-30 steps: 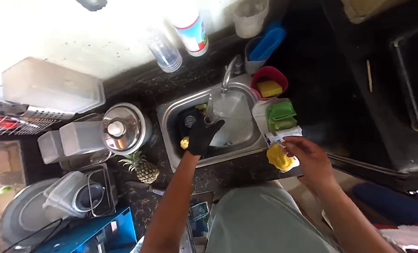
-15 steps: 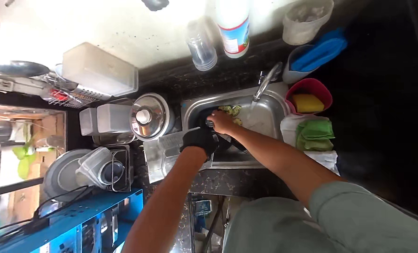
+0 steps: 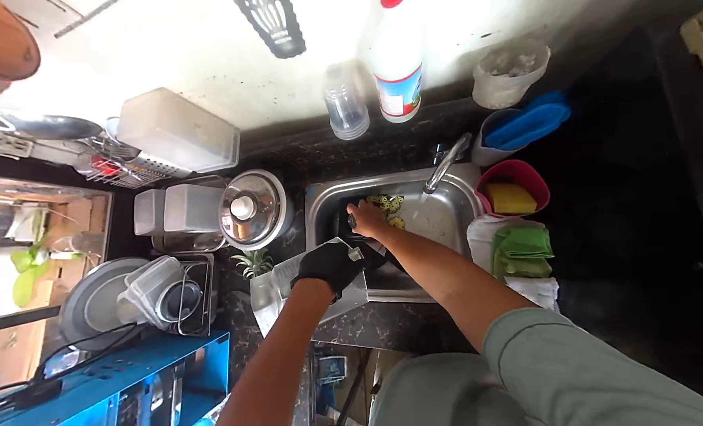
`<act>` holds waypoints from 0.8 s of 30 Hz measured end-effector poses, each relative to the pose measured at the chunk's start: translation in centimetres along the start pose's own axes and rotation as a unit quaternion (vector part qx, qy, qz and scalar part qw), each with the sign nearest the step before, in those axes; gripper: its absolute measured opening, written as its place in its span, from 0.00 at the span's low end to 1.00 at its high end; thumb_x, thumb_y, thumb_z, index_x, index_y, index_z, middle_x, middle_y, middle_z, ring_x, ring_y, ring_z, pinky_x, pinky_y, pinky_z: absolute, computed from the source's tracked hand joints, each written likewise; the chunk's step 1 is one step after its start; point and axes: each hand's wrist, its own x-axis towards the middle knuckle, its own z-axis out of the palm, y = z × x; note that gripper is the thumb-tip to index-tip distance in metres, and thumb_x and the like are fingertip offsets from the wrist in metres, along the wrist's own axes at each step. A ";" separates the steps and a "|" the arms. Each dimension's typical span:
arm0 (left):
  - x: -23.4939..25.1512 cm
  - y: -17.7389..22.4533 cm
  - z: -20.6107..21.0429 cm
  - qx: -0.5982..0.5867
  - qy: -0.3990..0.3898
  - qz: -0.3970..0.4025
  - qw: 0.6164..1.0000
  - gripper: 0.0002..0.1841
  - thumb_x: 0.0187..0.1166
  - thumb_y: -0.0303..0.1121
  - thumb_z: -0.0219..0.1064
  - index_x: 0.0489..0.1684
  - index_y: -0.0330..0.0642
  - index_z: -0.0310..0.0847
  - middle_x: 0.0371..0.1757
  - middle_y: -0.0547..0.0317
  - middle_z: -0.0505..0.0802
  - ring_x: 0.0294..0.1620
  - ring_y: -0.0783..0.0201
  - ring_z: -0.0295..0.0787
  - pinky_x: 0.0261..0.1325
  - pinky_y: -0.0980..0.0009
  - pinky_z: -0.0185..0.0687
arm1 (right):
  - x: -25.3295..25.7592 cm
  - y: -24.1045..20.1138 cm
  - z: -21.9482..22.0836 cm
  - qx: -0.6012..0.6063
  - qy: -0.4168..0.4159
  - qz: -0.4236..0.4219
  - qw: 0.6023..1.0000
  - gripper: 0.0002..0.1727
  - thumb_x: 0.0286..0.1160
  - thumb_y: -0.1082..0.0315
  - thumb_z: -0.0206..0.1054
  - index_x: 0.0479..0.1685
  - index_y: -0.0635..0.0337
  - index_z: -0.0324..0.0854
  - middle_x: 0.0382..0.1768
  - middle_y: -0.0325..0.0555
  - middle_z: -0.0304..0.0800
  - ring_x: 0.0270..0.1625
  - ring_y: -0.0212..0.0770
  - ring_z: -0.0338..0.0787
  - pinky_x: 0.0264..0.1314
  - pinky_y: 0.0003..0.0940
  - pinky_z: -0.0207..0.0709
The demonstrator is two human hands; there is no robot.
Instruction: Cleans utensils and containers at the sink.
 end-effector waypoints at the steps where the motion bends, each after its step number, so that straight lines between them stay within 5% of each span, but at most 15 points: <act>1: -0.9 -0.3 -0.4 -0.014 -0.016 -0.004 1.000 0.37 0.81 0.69 0.53 0.67 0.43 0.81 0.65 0.40 0.88 0.69 0.40 0.84 0.68 0.35 0.74 | -0.8 0.7 -0.3 0.045 0.012 0.019 0.999 0.40 0.53 0.54 0.86 0.74 0.41 0.78 0.72 0.70 0.76 0.72 0.72 0.79 0.61 0.73 0.79; 4: -0.9 -3.5 1.3 -0.064 0.047 0.007 0.997 0.36 0.78 0.71 0.55 0.57 0.45 0.85 0.55 0.45 0.91 0.59 0.44 0.89 0.58 0.37 0.81 | -5.1 3.1 -1.5 0.314 0.029 0.050 0.948 0.38 0.61 0.57 0.83 0.76 0.54 0.76 0.64 0.62 0.85 0.62 0.58 0.88 0.62 0.60 0.84; 6: -1.0 -5.1 2.1 -0.098 0.075 0.008 0.992 0.37 0.77 0.72 0.56 0.58 0.46 0.86 0.54 0.44 0.92 0.58 0.43 0.89 0.59 0.35 0.80 | -9.1 5.4 -2.2 0.572 -0.057 0.072 0.815 0.25 0.85 0.61 0.61 0.79 0.53 0.68 0.59 0.53 0.87 0.54 0.46 0.89 0.56 0.45 0.84; 7: -1.1 -5.7 2.5 -0.112 0.086 0.010 0.990 0.37 0.76 0.72 0.57 0.57 0.46 0.86 0.53 0.43 0.92 0.57 0.42 0.90 0.58 0.35 0.80 | -11.2 6.5 -2.4 0.670 -0.104 0.080 0.731 0.19 0.92 0.55 0.47 0.73 0.49 0.70 0.54 0.48 0.87 0.51 0.43 0.89 0.52 0.41 0.83; 9: -1.2 -6.2 3.1 -0.127 0.094 0.017 0.987 0.37 0.76 0.72 0.58 0.58 0.46 0.86 0.52 0.41 0.92 0.56 0.40 0.90 0.57 0.34 0.80 | -15.0 8.4 -2.3 0.790 -0.148 0.077 0.590 0.37 0.87 0.32 0.31 0.62 0.48 0.76 0.45 0.47 0.89 0.42 0.41 0.89 0.43 0.38 0.83; 12: -1.1 -6.1 3.7 -0.129 0.095 0.019 0.987 0.36 0.75 0.72 0.59 0.57 0.47 0.87 0.50 0.42 0.93 0.54 0.40 0.90 0.56 0.32 0.79 | -18.4 10.1 -2.3 0.867 -0.122 0.062 0.480 0.38 0.81 0.27 0.40 0.60 0.50 0.79 0.47 0.50 0.92 0.48 0.47 0.92 0.53 0.47 0.87; 19: -1.4 -5.5 3.7 -0.133 0.090 0.016 0.987 0.37 0.75 0.72 0.59 0.62 0.47 0.86 0.53 0.42 0.93 0.57 0.41 0.90 0.59 0.33 0.79 | -16.7 10.7 -3.1 0.884 -0.051 0.063 0.460 0.39 0.79 0.25 0.44 0.65 0.47 0.78 0.52 0.48 0.90 0.52 0.45 0.90 0.55 0.46 0.86; 22: -2.0 -5.1 3.7 -0.147 0.093 0.006 0.985 0.36 0.75 0.71 0.60 0.62 0.49 0.86 0.52 0.43 0.93 0.56 0.42 0.90 0.57 0.34 0.79 | -12.6 9.7 -2.9 0.888 -0.022 0.110 0.445 0.45 0.71 0.16 0.34 0.48 0.44 0.79 0.31 0.38 0.82 0.28 0.33 0.80 0.30 0.30 0.77; 24: -2.3 -4.9 3.7 -0.148 0.090 0.001 0.985 0.36 0.74 0.73 0.60 0.63 0.50 0.85 0.54 0.44 0.93 0.58 0.42 0.90 0.59 0.34 0.80 | -11.1 9.9 -2.4 0.878 -0.059 0.143 0.452 0.43 0.71 0.16 0.37 0.38 0.44 0.78 0.22 0.35 0.76 0.21 0.31 0.75 0.24 0.28 0.72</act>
